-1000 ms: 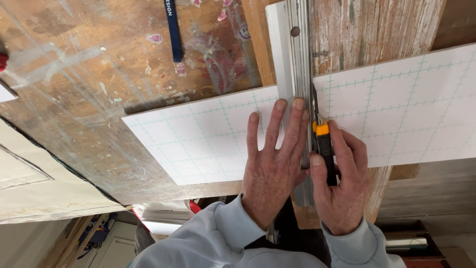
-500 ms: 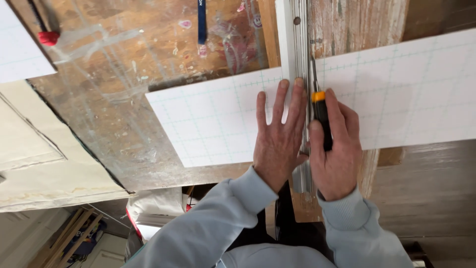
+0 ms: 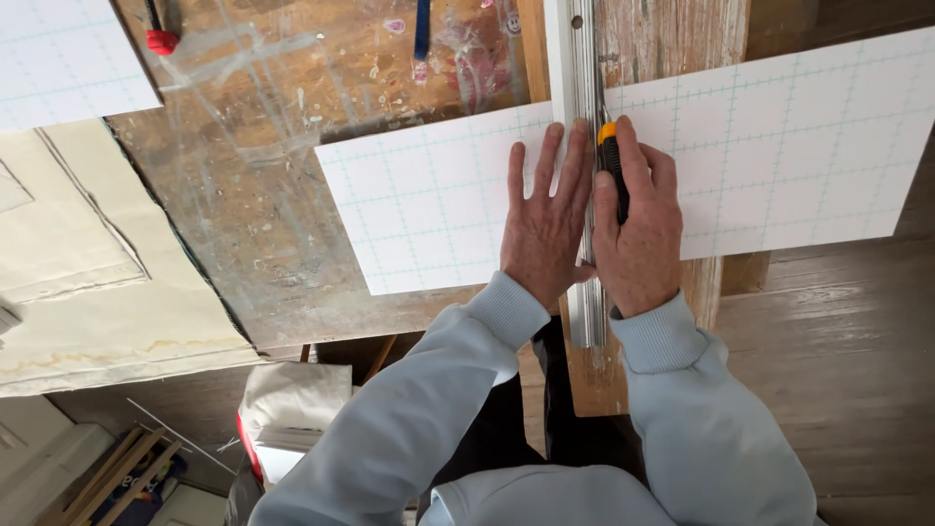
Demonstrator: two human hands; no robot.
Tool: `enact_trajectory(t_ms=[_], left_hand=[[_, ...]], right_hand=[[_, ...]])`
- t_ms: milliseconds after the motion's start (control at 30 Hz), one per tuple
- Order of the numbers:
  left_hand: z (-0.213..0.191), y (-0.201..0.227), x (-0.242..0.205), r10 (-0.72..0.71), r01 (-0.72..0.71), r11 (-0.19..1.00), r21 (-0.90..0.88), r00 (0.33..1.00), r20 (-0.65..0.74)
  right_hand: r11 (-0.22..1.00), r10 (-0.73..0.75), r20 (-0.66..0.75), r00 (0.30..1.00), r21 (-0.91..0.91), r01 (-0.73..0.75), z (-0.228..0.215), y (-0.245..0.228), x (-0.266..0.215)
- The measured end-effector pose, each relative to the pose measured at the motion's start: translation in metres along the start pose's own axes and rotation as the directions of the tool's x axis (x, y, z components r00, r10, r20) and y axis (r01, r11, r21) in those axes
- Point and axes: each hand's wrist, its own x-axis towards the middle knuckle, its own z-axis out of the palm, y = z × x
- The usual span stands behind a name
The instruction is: Cutting and stacking white foam boards using a utility knife and a straight-edge ruler.
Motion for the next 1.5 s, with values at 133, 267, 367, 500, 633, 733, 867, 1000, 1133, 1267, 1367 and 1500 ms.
enact_trajectory(t_ms=[133,267,367,500,633,733,867,1000,1133,1267,1367,1500], left_hand=[[0.001,0.002,-0.001,-0.004,0.004,0.999,0.036,1.0,0.002],[0.008,0.005,0.0,-0.025,0.026,0.998,0.058,0.999,-0.028],[0.012,0.006,0.001,-0.03,0.033,0.996,0.084,0.999,-0.034],[0.018,0.008,0.002,-0.036,0.04,0.995,0.091,0.998,-0.047],[0.018,0.008,0.004,-0.031,0.032,0.996,0.083,0.999,-0.007],[0.021,0.009,0.005,-0.034,0.035,0.996,0.086,0.999,-0.014],[0.024,0.01,0.004,-0.041,0.044,0.994,0.097,0.999,-0.029],[0.027,0.01,0.006,-0.041,0.046,0.994,0.1,0.998,-0.042],[0.031,0.011,0.006,-0.04,0.045,0.996,0.077,0.998,-0.054],[0.027,0.01,0.007,-0.033,0.035,0.997,0.075,0.999,-0.032],[0.026,0.009,0.005,-0.03,0.032,0.996,0.081,0.999,-0.031],[0.029,0.01,0.005,-0.036,0.04,0.997,0.069,0.997,-0.062]], right_hand=[[1.0,-0.018,-0.015,1.0,-0.005,0.017,0.002,0.0,-0.006],[1.0,-0.016,-0.015,1.0,-0.026,0.015,0.004,0.005,-0.011],[1.0,-0.007,-0.012,1.0,-0.024,0.007,0.007,0.01,-0.014],[1.0,0.006,-0.006,1.0,-0.023,-0.006,0.007,0.011,-0.019],[0.999,0.0,0.002,1.0,-0.038,0.0,0.004,0.01,-0.023],[0.999,0.022,0.023,1.0,-0.037,-0.021,0.002,0.01,-0.024],[0.999,-0.009,0.03,1.0,-0.035,0.01,0.0,0.011,-0.028],[0.999,0.019,0.037,0.999,-0.027,-0.018,-0.001,0.01,-0.034],[0.999,0.0,0.041,0.999,-0.05,0.002,-0.003,0.012,-0.043],[1.0,0.005,0.04,0.999,-0.031,-0.004,-0.007,0.012,-0.056],[0.999,0.015,0.045,0.999,-0.03,-0.013,-0.01,0.01,-0.067],[0.999,0.035,0.064,0.997,-0.01,-0.034,-0.013,0.012,-0.083]])
